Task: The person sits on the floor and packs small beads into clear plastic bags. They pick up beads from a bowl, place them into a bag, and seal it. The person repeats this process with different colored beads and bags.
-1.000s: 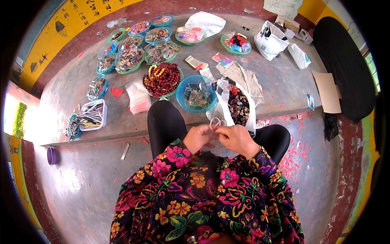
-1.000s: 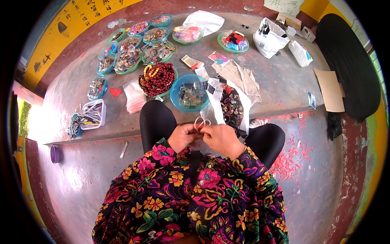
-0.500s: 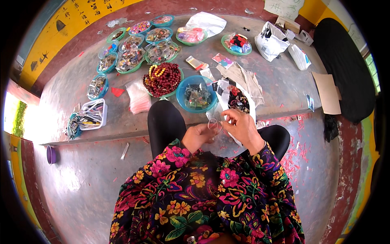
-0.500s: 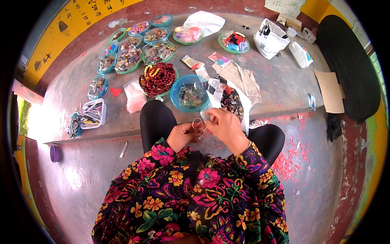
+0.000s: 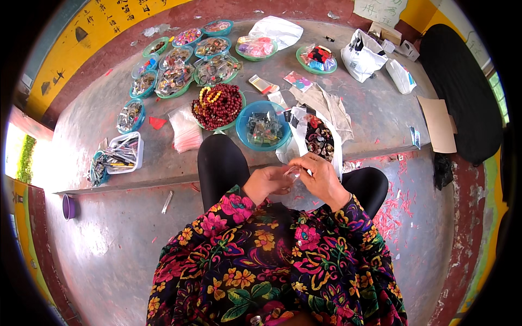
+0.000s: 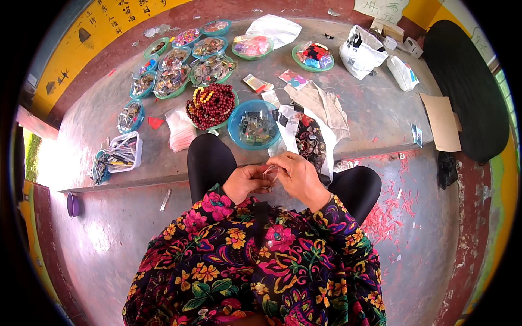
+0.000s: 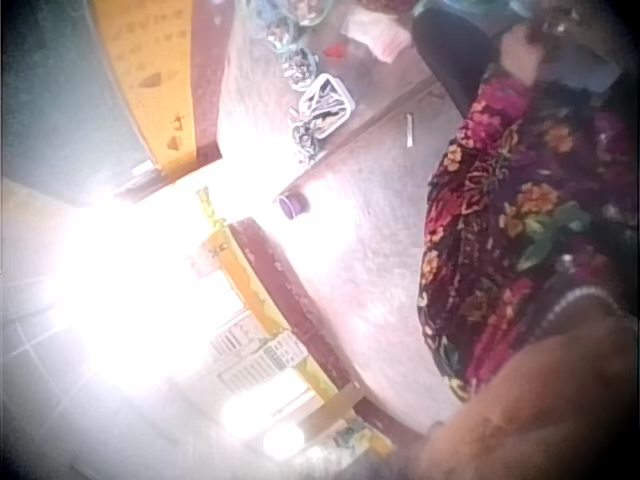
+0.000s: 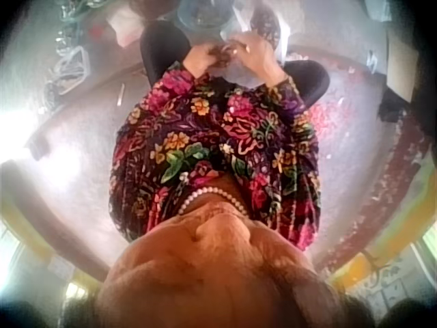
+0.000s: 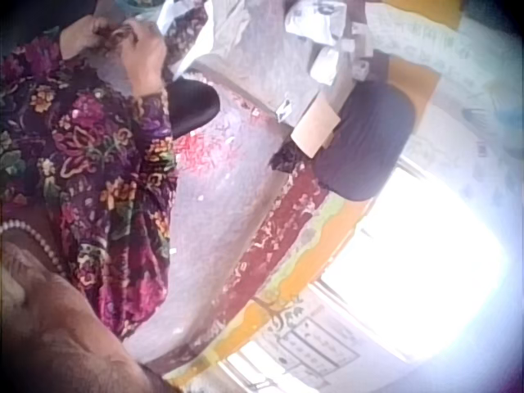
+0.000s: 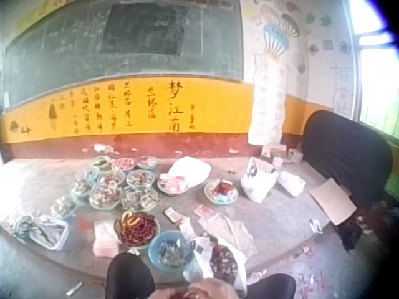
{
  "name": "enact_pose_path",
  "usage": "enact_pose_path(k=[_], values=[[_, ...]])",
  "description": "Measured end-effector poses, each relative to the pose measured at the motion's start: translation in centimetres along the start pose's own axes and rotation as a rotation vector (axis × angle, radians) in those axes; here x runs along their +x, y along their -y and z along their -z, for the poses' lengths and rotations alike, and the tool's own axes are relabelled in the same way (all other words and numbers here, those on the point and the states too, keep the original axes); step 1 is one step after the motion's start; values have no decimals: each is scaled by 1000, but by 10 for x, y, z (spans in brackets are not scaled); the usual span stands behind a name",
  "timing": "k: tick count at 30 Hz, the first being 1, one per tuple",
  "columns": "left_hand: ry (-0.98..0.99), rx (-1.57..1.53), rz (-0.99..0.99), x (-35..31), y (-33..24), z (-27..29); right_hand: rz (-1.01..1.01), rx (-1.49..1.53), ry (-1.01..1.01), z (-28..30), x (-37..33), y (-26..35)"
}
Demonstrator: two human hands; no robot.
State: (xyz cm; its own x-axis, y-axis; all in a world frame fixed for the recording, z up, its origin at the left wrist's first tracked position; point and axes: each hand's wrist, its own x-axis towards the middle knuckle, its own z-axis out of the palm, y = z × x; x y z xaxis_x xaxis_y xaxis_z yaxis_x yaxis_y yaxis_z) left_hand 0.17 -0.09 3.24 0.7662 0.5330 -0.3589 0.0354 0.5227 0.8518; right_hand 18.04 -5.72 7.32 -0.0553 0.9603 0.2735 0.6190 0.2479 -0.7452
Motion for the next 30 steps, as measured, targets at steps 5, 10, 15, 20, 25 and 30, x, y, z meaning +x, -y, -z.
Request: enact_pose_path(k=[5,10,15,20,25,30], values=[[-7,17,-23,-1,2,0,27,115,34,3,-1,6],[-16,125,-89,0,8,-1,79,22,20,1,-1,2],[-43,191,-81,2,16,3,34,-72,37,1,-1,7],[-47,218,-96,2,15,0,16,-107,66,-1,-2,2],[-50,177,-104,2,16,0,-18,-140,53,-6,-6,-6],[-46,162,-87,2,14,0,-45,-132,72,-4,-4,-2]])
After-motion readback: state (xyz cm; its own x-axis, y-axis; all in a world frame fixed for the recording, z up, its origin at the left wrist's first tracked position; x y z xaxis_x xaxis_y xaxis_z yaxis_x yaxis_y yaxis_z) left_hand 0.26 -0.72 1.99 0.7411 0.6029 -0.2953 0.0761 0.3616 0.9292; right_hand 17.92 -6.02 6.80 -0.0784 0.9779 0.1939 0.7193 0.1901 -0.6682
